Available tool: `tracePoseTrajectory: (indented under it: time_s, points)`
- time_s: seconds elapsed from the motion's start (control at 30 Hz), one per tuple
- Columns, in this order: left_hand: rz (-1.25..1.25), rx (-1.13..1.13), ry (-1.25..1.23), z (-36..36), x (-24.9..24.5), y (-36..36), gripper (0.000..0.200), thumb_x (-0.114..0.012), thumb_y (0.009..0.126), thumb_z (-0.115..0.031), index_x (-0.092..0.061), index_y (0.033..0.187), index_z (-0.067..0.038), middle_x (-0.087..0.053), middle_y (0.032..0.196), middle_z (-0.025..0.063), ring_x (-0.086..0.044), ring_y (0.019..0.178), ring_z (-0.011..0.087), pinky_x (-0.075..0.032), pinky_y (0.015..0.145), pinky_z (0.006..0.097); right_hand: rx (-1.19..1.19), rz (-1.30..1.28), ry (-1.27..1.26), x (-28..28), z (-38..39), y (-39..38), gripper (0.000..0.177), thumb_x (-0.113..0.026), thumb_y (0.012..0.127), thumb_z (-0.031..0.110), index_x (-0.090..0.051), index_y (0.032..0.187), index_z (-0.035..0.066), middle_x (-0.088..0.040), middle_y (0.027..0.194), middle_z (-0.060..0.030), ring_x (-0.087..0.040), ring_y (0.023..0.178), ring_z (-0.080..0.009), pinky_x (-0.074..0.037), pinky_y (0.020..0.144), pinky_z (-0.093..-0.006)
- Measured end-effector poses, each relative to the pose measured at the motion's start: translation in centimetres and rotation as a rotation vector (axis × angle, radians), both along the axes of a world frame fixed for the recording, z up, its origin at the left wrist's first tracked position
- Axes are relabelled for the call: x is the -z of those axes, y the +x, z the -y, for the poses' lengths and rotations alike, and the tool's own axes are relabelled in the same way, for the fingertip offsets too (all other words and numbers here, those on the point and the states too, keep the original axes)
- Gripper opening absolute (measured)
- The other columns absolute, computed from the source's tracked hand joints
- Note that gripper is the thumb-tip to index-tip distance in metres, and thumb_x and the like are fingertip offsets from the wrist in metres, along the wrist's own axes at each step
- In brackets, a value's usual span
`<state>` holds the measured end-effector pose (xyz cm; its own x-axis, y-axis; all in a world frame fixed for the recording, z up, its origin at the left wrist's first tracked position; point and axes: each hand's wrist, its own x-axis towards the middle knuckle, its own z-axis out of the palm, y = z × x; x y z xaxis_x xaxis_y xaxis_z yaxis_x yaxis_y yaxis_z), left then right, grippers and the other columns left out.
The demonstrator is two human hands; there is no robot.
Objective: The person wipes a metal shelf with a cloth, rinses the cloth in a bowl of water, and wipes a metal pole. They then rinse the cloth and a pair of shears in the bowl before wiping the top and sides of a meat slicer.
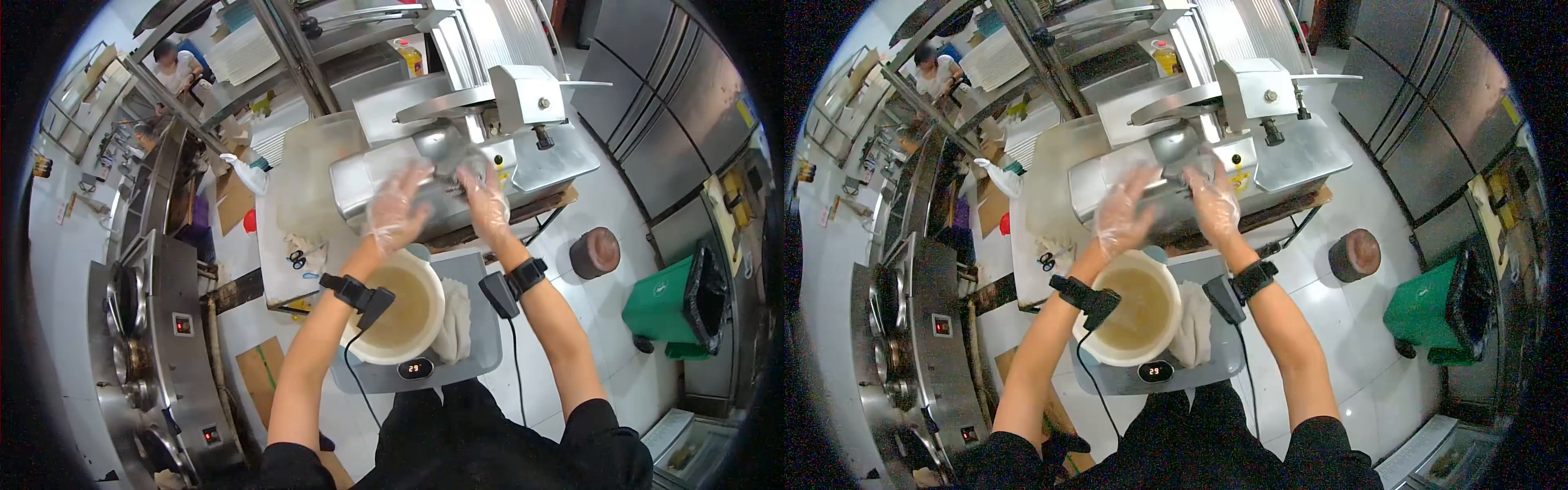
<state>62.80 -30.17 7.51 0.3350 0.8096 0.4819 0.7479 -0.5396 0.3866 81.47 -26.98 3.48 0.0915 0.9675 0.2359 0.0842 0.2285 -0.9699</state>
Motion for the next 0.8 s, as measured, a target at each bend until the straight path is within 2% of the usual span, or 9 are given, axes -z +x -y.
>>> tracePoseTrajectory:
  time_s: [0.03,0.1,0.2,0.33,0.43,0.6,0.63,0.7,0.8]
  points:
    - [-0.044,-0.113,0.032,-1.0,0.9,-1.6,0.055,-0.063,0.085,-0.023,-0.046,0.137,-0.014,-0.047,0.14,0.0188,-0.048,0.124,0.0406,-0.044,0.101,0.0438,0.159,0.279,-0.077,-4.0,0.0,-0.1,0.056,-0.064,0.085,0.03,-0.047,0.137,0.017,-0.061,0.118,-0.0228,-0.059,0.104,-0.0434,-0.047,0.089,-0.0442]
    - [-0.056,-0.214,0.19,-4.1,5.0,-5.3,0.049,-0.057,0.091,-0.028,-0.047,0.137,-0.013,-0.049,0.137,0.0186,-0.048,0.122,0.0415,-0.041,0.102,0.0455,0.179,0.341,0.16,-3.1,-3.0,0.0,0.056,-0.067,0.082,0.025,-0.05,0.135,0.02,-0.063,0.118,-0.0183,-0.061,0.104,-0.0378,-0.048,0.089,-0.0422]
    - [-0.111,-0.498,0.263,-7.0,7.4,-8.6,0.047,-0.054,0.094,-0.029,-0.048,0.136,-0.01,-0.051,0.134,0.0189,-0.048,0.12,0.041,-0.038,0.104,0.0463,0.05,0.888,0.266,-2.6,-6.0,-0.1,0.059,-0.066,0.078,0.016,-0.05,0.136,0.019,-0.059,0.127,-0.0158,-0.054,0.117,-0.0362,-0.042,0.1,-0.0418]
    - [-0.013,-0.513,0.169,-7.3,7.5,-9.7,0.042,-0.05,0.096,-0.028,-0.05,0.134,-0.009,-0.051,0.135,0.0186,-0.047,0.121,0.0396,-0.035,0.106,0.046,0.184,0.994,0.283,-0.3,-8.3,-3.8,0.056,-0.065,0.079,0.027,-0.053,0.133,0.018,-0.059,0.125,-0.0146,-0.054,0.116,-0.0331,-0.037,0.104,-0.044]
    - [0.0,-0.473,0.162,-7.0,7.4,-9.5,0.04,-0.048,0.097,-0.026,-0.051,0.132,-0.009,-0.05,0.135,0.0182,-0.046,0.122,0.0392,-0.036,0.106,0.0457,-0.067,0.923,0.325,-0.3,-7.5,-7.8,0.052,-0.058,0.085,0.038,-0.054,0.131,0.015,-0.054,0.134,-0.0138,-0.046,0.125,-0.0299,-0.034,0.107,-0.0444]
    - [0.033,-0.477,0.194,-7.0,7.1,-9.3,0.038,-0.048,0.096,-0.028,-0.059,0.125,-0.006,-0.052,0.131,0.0174,-0.049,0.12,0.0357,-0.031,0.111,0.0466,-0.173,1.239,0.409,1.3,-8.7,-7.1,0.042,-0.05,0.091,0.033,-0.056,0.129,0.017,-0.051,0.138,-0.012,-0.053,0.116,-0.0372,-0.039,0.104,-0.0453]
    - [0.008,-0.484,0.213,-7.0,7.1,-9.3,0.038,-0.048,0.096,-0.027,-0.059,0.125,-0.006,-0.052,0.132,0.0178,-0.049,0.121,0.0363,-0.03,0.111,0.047,0.248,1.676,0.632,3.9,-10.1,-6.2,0.039,-0.047,0.091,0.027,-0.057,0.129,0.019,-0.056,0.131,-0.0127,-0.06,0.105,-0.0323,-0.045,0.096,-0.0458]
    - [-0.017,-0.495,0.23,-6.9,7.1,-9.3,0.038,-0.047,0.096,-0.026,-0.058,0.125,-0.006,-0.052,0.132,0.0183,-0.048,0.121,0.0368,-0.03,0.112,0.0475,0.074,1.36,0.212,0.0,-10.0,-3.8,0.043,-0.046,0.091,0.025,-0.052,0.133,0.019,-0.06,0.122,-0.0151,-0.064,0.097,-0.0291,-0.048,0.09,-0.0464]
    - [-0.03,-0.512,0.183,-6.6,6.8,-9.1,0.038,-0.046,0.095,-0.025,-0.057,0.126,-0.006,-0.051,0.132,0.0192,-0.047,0.122,0.0375,-0.029,0.113,0.0479,0.098,1.375,0.212,-1.3,-9.4,-6.3,0.041,-0.044,0.09,0.026,-0.057,0.128,0.018,-0.063,0.116,-0.0159,-0.063,0.099,-0.0291,-0.047,0.092,-0.0455]
